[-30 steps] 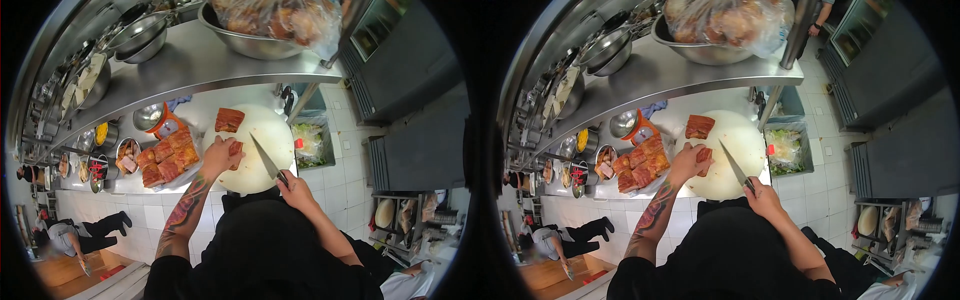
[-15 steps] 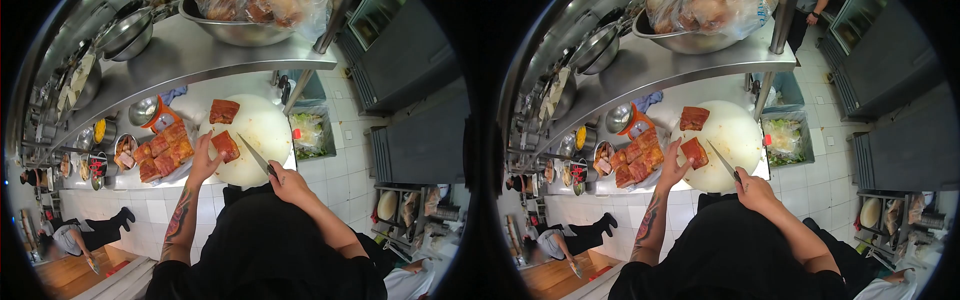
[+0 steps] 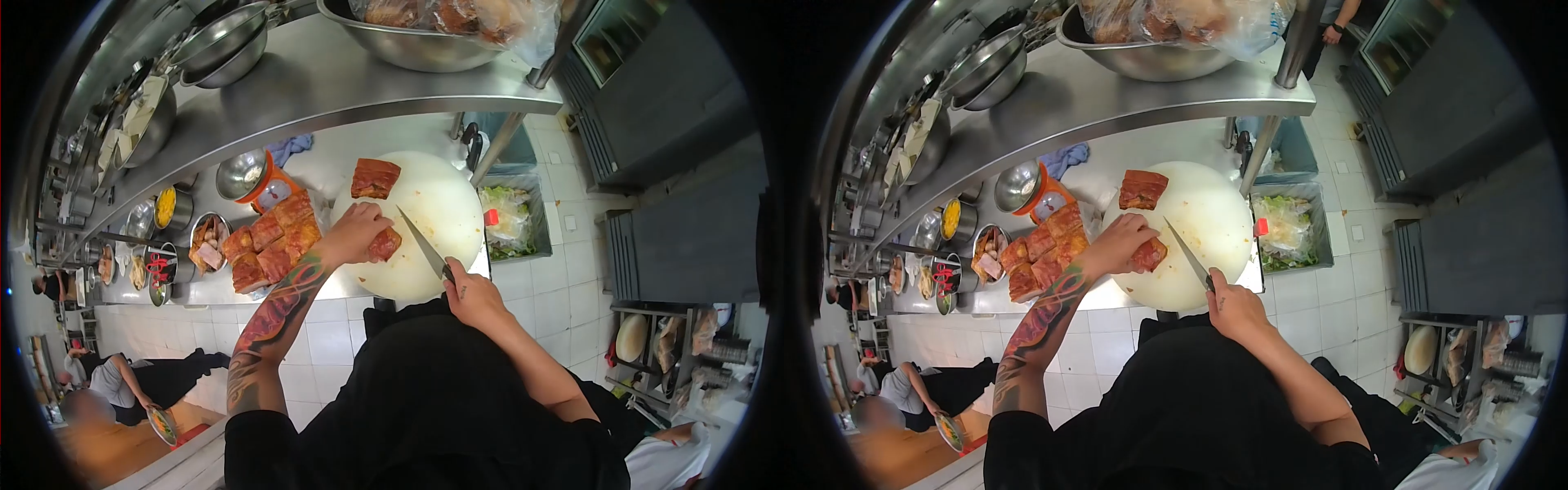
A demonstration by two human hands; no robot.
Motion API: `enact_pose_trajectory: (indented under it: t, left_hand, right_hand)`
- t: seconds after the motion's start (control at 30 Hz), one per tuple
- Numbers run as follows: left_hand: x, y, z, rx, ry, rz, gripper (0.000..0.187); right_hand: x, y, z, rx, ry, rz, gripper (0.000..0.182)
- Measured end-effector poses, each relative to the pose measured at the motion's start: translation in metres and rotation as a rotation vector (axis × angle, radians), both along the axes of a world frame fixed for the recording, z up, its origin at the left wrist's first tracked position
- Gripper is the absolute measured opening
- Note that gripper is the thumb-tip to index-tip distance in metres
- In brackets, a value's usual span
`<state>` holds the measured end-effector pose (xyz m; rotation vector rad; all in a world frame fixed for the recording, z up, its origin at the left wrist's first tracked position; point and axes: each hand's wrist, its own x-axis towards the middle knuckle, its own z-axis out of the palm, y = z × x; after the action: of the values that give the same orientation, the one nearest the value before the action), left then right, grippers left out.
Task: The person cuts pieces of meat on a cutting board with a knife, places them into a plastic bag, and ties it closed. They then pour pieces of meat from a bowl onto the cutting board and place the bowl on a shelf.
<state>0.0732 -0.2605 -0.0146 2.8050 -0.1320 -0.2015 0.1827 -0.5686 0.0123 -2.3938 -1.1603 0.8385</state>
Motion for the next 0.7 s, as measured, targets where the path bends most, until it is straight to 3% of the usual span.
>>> enact_pose_trajectory:
  t: [0.07, 0.1, 0.17, 0.33, 0.4, 0.53, 0.7]
  left_hand:
    - [0.004, 0.002, -0.008, -0.187, 0.08, 0.199, 0.073]
    - [0.004, -0.003, -0.011, -0.185, 0.08, 0.189, 0.073]
    - [-0.009, -0.028, -0.018, 0.014, -0.229, 0.409, 0.067]
    - [-0.036, -0.069, -0.021, 0.045, -0.501, 0.442, 0.065]
    - [-0.038, -0.071, -0.032, -0.061, -0.569, 0.481, 0.06]
    - [-0.038, -0.075, -0.043, -0.141, -0.451, 0.559, 0.055]
    - [-0.035, -0.081, -0.037, -0.057, -0.41, 0.584, 0.049]
  right_hand:
    - [-0.001, -0.003, -0.008, 0.035, -0.001, -0.027, 0.047]
    - [-0.001, -0.004, -0.011, 0.07, -0.003, -0.046, 0.047]
    - [-0.002, -0.007, -0.011, 0.083, 0.01, -0.071, 0.046]
    - [-0.006, -0.012, -0.022, 0.164, 0.025, -0.094, 0.041]
    - [-0.004, -0.006, -0.012, 0.142, 0.011, -0.074, 0.028]
    - [-0.007, -0.01, 0.008, 0.165, -0.054, -0.029, 0.027]
    - [-0.014, -0.031, 0.051, 0.18, -0.078, 0.03, 0.027]
